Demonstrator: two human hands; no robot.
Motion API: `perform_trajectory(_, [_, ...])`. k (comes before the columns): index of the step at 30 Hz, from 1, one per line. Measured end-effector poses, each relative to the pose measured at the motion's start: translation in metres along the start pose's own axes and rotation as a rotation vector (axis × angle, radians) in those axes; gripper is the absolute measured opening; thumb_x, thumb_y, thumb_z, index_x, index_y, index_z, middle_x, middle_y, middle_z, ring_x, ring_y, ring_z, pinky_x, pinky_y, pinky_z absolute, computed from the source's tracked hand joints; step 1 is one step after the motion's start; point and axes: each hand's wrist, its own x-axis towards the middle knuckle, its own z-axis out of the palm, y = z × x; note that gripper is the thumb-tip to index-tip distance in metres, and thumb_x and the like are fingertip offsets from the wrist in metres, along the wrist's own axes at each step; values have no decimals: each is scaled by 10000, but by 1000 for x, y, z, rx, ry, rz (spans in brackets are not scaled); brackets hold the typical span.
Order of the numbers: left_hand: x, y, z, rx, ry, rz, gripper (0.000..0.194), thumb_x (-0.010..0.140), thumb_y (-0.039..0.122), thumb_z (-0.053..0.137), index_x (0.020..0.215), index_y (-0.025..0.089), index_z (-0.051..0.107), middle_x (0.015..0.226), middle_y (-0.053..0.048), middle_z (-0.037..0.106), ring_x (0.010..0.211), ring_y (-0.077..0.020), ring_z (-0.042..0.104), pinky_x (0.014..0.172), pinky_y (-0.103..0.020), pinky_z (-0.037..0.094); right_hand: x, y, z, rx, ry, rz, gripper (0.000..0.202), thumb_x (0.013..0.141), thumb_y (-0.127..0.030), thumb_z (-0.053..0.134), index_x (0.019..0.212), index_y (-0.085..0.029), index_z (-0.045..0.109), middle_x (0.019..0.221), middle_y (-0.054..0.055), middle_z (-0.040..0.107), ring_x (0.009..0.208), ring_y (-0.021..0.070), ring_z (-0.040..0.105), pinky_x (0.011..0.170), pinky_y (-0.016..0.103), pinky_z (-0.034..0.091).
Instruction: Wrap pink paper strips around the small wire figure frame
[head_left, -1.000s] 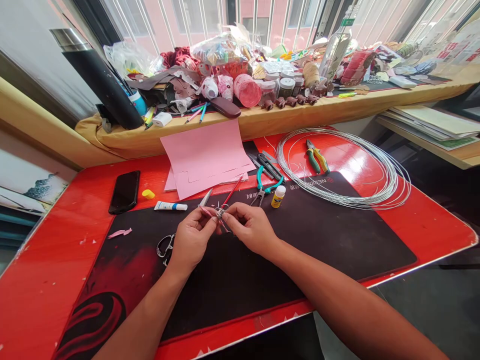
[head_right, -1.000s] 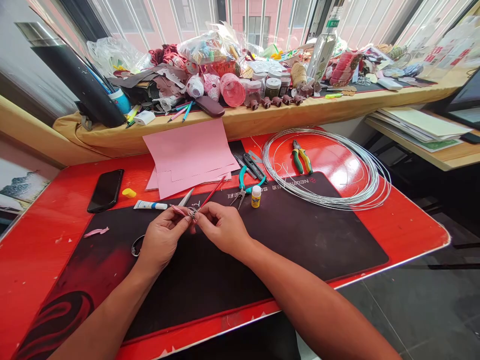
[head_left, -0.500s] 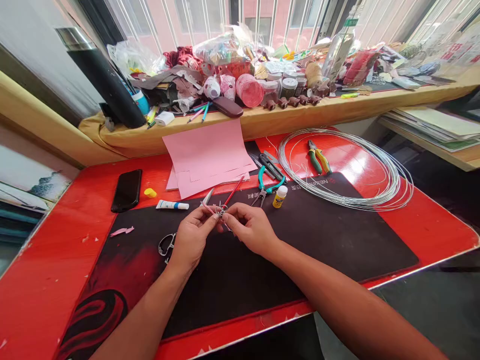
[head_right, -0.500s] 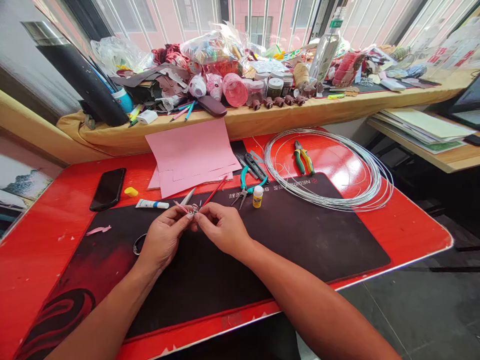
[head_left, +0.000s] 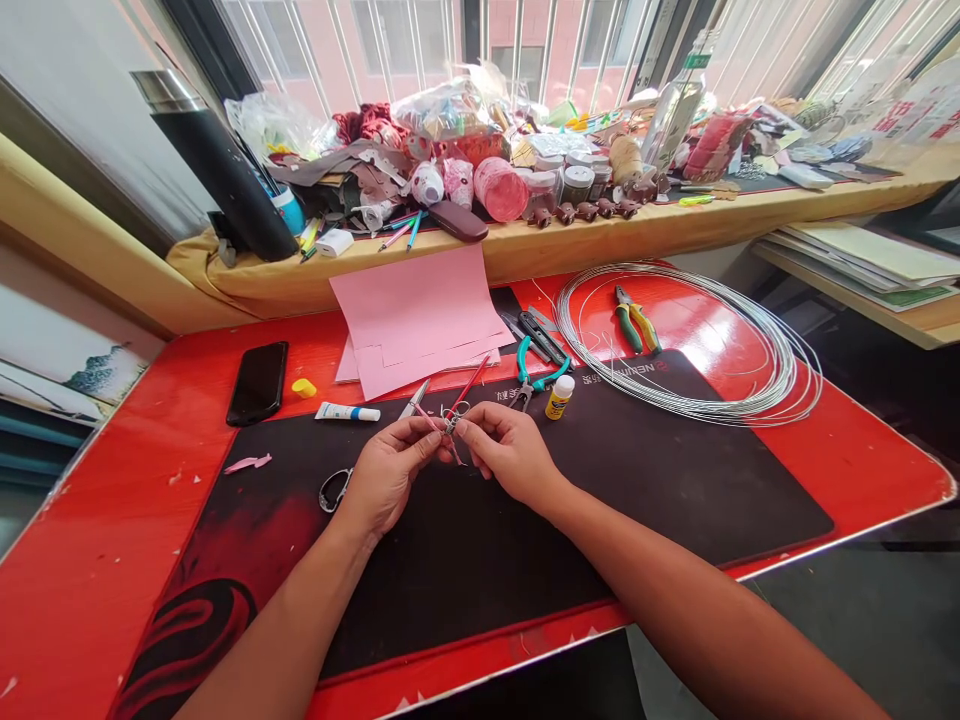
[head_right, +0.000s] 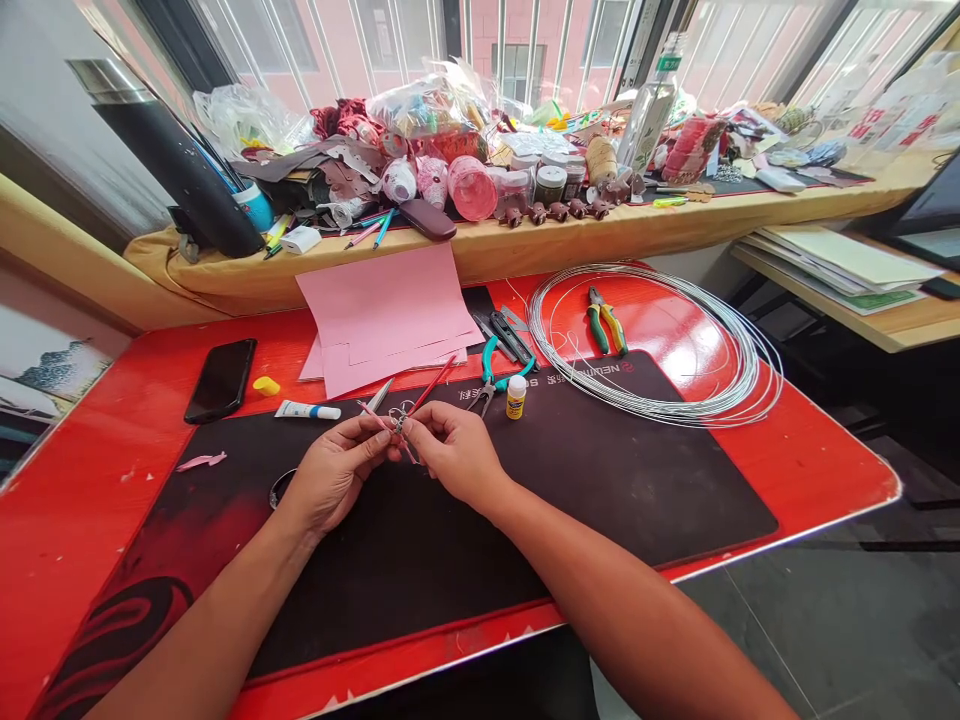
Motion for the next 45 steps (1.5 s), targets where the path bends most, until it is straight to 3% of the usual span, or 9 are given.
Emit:
perform_trajectory(5, [2, -1, 1, 36, 65, 22, 373, 570, 362, 1021, 810, 168, 812, 887, -45, 796, 729, -141, 717, 756, -244, 595, 0, 1, 1, 13, -9, 11, 231, 949, -386, 643, 842, -182, 665, 575, -52, 577, 417, 82, 479, 417, 205, 357])
perform_trajectory(16, [0, -1, -3, 298, 74, 151, 316, 691, 431, 938, 850, 190, 808, 834, -33, 767, 723, -171, 689, 779, -311, 568, 0, -1, 1, 13, -23, 24, 243, 945, -405, 649, 834, -188, 658, 568, -54, 573, 418, 84, 480, 427, 209, 360])
perform_trajectory(24, [2, 3, -4, 235, 16, 141, 446, 757, 448, 914, 1116, 203, 814, 1013, -55, 781, 798, -162, 690, 897, -337, 563, 1, 1, 0, 15, -19, 35, 267, 936, -443, 655, 837, -195, 644, 572, -58, 571, 410, 85, 477, 422, 215, 349])
perform_trajectory(32, [3, 8, -7, 128, 100, 227, 349, 746, 410, 931, 989, 183, 828, 1005, -52, 780, 768, -135, 650, 828, -294, 540, 0, 0, 1, 13, -21, 37, 257, 937, -435, 657, 848, -194, 644, 567, -59, 567, 410, 85, 472, 423, 215, 344])
perform_trajectory(40, [1, 9, -3, 68, 107, 215, 342, 707, 400, 958, 928, 176, 824, 822, -25, 749, 728, -134, 645, 759, -270, 528, -1, -1, 2, 7, -24, 45, 260, 938, -443, 661, 852, -198, 655, 573, -55, 571, 418, 89, 475, 428, 218, 354])
perform_trajectory(45, [1, 11, -1, 8, 102, 216, 323, 661, 378, 983, 839, 183, 798, 828, -8, 728, 698, -121, 640, 741, -270, 534, -2, -2, 3, 11, -31, 44, 243, 939, -421, 661, 841, -198, 648, 573, -59, 564, 420, 86, 473, 428, 215, 355])
